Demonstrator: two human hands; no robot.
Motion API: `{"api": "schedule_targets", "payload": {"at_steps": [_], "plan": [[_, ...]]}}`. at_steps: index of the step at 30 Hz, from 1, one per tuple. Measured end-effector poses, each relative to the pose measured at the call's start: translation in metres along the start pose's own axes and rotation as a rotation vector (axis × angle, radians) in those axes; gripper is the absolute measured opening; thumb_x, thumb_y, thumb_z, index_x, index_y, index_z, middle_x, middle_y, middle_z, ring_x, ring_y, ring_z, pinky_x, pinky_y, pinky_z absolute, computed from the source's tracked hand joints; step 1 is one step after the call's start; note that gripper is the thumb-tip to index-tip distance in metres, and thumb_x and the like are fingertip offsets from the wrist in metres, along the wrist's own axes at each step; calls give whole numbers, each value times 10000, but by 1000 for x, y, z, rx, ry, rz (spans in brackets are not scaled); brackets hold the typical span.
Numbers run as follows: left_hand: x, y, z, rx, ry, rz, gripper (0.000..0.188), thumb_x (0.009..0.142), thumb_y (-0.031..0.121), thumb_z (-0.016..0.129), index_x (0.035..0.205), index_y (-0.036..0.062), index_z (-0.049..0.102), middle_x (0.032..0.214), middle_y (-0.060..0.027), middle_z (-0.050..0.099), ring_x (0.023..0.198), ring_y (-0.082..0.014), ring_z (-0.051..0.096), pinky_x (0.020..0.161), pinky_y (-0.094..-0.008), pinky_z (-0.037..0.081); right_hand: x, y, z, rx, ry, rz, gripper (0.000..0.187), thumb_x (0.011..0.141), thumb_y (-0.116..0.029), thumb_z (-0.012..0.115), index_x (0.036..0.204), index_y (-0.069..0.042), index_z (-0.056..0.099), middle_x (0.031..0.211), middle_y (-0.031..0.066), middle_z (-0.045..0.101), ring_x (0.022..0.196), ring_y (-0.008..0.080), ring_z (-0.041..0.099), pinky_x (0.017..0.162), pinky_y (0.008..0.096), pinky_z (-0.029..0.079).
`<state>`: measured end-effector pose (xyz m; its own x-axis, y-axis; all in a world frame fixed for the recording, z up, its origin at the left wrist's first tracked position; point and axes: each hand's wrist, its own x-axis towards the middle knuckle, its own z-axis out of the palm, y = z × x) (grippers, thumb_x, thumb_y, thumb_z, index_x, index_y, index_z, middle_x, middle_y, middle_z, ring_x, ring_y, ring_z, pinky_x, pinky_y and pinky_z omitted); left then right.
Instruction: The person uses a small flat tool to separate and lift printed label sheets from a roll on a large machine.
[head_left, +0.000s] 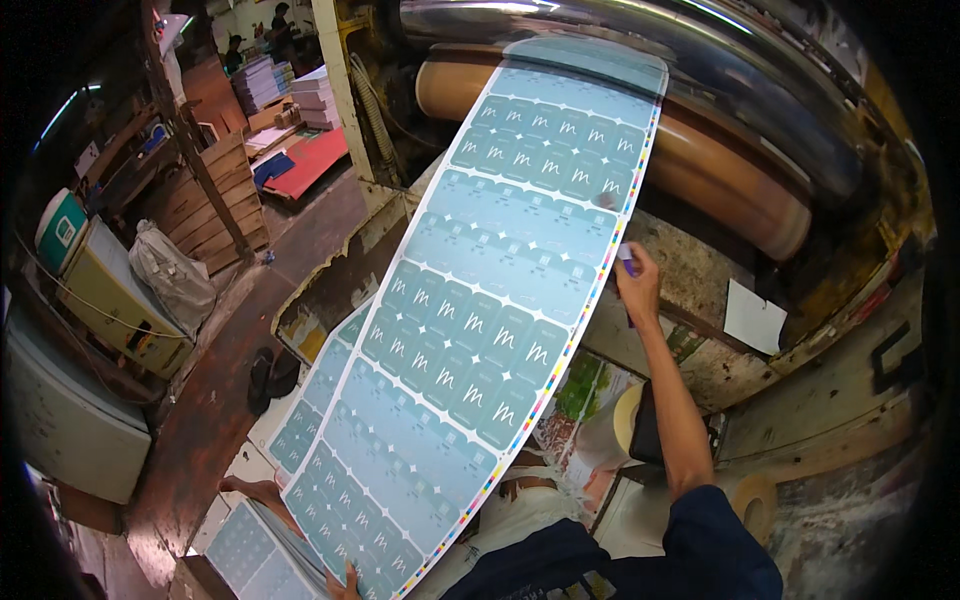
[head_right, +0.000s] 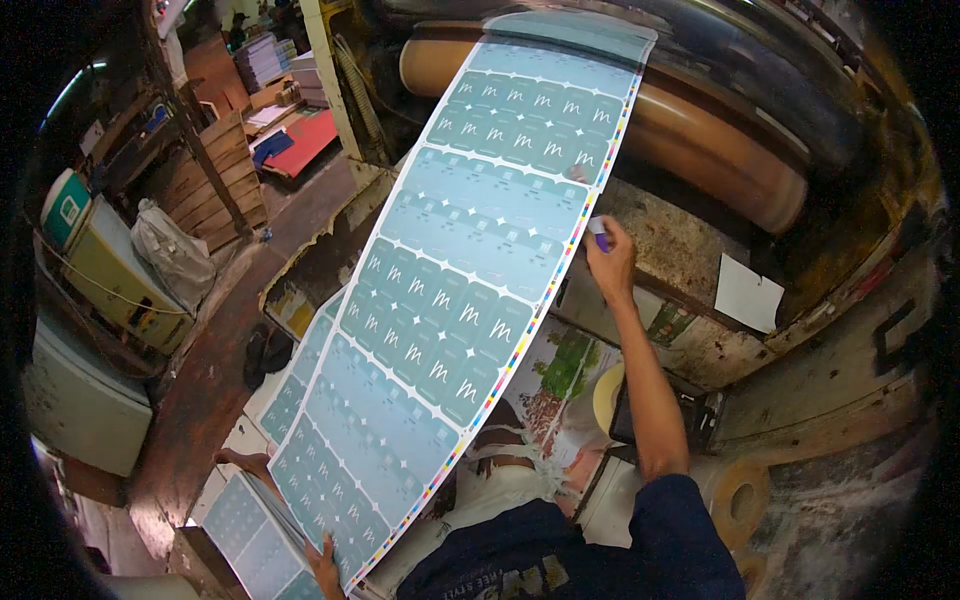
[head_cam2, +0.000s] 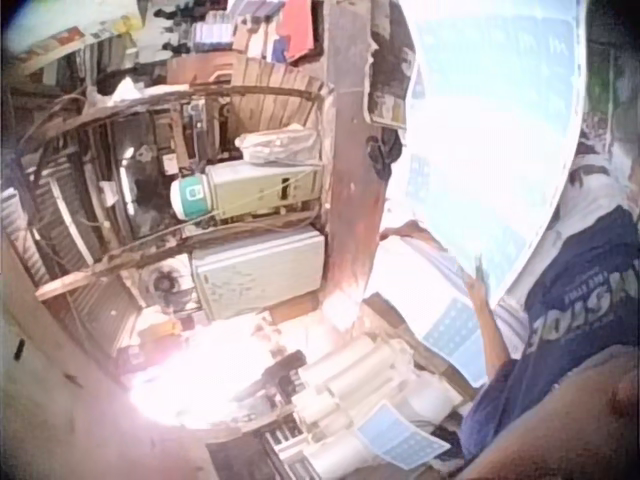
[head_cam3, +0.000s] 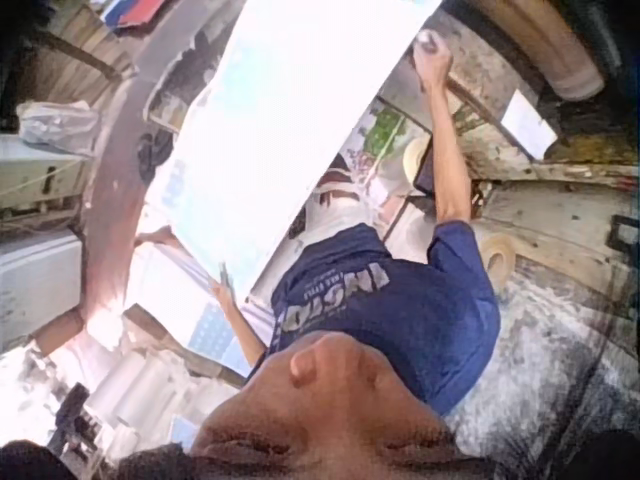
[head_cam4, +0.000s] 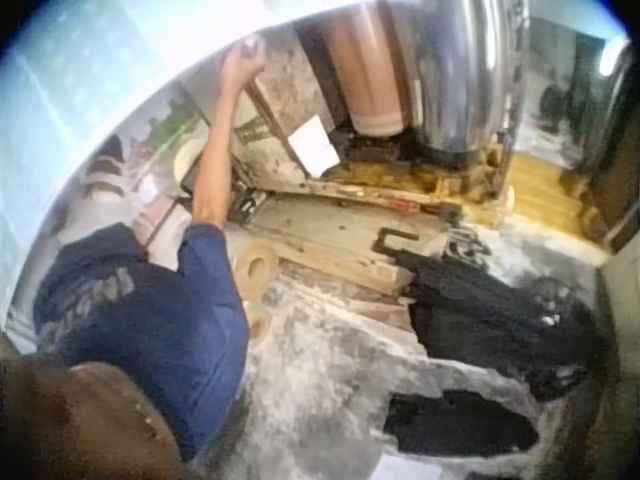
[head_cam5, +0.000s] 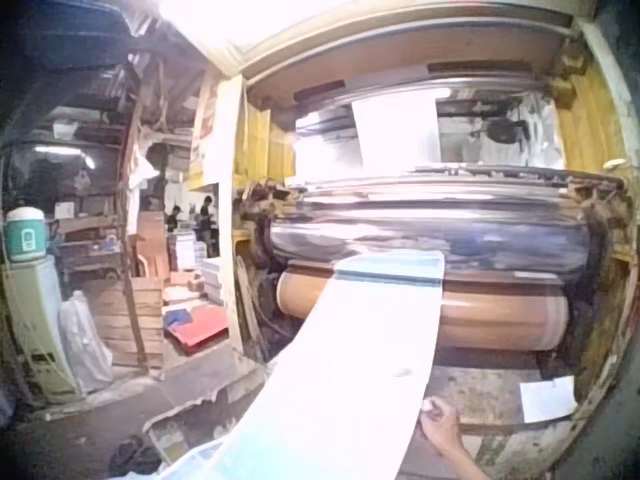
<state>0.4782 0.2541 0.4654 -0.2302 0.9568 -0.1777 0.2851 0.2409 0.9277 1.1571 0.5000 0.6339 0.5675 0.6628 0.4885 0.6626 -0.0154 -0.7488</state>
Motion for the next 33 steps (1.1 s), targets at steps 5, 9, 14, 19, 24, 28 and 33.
{"api": "schedule_targets", "payload": {"at_steps": [5, 9, 14, 19, 24, 28, 33], "plan": [[-7, -69, -13, 533, 41, -334, 577, 912, 206, 614, 1428, 44, 413, 1394, -129, 495, 1203, -322, 498, 992, -424, 451, 51, -13, -16, -404, 208, -558, 626, 715, 83, 683, 1276, -171, 569, 1292, 85, 533, 827, 317, 647, 724, 410, 527], [-21, 56, 38, -213, 327, -505, 682, 883, 278, 685, 1423, -9, 383, 1362, -172, 480, 1118, -284, 544, 882, -368, 517, 100, -1, -36, -545, -192, -718, 742, 662, 84, 650, 1321, -245, 555, 1382, 33, 524, 895, 318, 678, 719, 432, 575], [-38, 30, 26, -35, 455, -505, 635, 936, 326, 611, 1439, 16, 378, 1378, -161, 473, 1130, -263, 537, 896, -346, 509, 162, 15, -27, -316, -513, -612, 468, 717, 46, 615, 1132, -153, 702, 927, 103, 715, 665, 193, 660, 585, 332, 541], [-18, 52, 10, 11, 238, -631, 573, 1023, 387, 402, 1439, -5, 372, 1395, -177, 464, 1201, -271, 488, 984, -364, 455, 175, 16, -28, 55, -504, -107, 177, 883, -196, 694, 1019, -99, 750, 585, 9, 603, 403, 77, 503, 376, 265, 413], [-2, -79, -89, -252, 286, -550, 511, 962, 230, 553, 1371, -46, 421, 1331, -171, 503, 1146, -265, 510, 975, -374, 442, 30, 0, 11, 171, -477, -73, 173, 874, -185, 706, 1015, -99, 753, 572, 3, 605, 422, 69, 521, 397, 265, 433], [38, -240, -150, -518, 274, -372, 560, 850, 7, 679, 1346, -15, 421, 1188, -157, 586, 1021, -256, 602, 893, -385, 488, -161, -30, 50, 157, -498, -113, 161, 866, -133, 696, 1011, -97, 755, 577, 9, 622, 434, 70, 539, 409, 261, 443], [105, -394, -217, -378, 314, -335, 556, 825, -6, 698, 1320, -34, 448, 1161, -130, 600, 977, -235, 604, 811, -350, 509, -395, -61, 113, 50, -530, -169, 210, 849, -72, 688, 1048, -109, 743, 621, 38, 656, 474, 73, 572, 425, 254, 458]]}}
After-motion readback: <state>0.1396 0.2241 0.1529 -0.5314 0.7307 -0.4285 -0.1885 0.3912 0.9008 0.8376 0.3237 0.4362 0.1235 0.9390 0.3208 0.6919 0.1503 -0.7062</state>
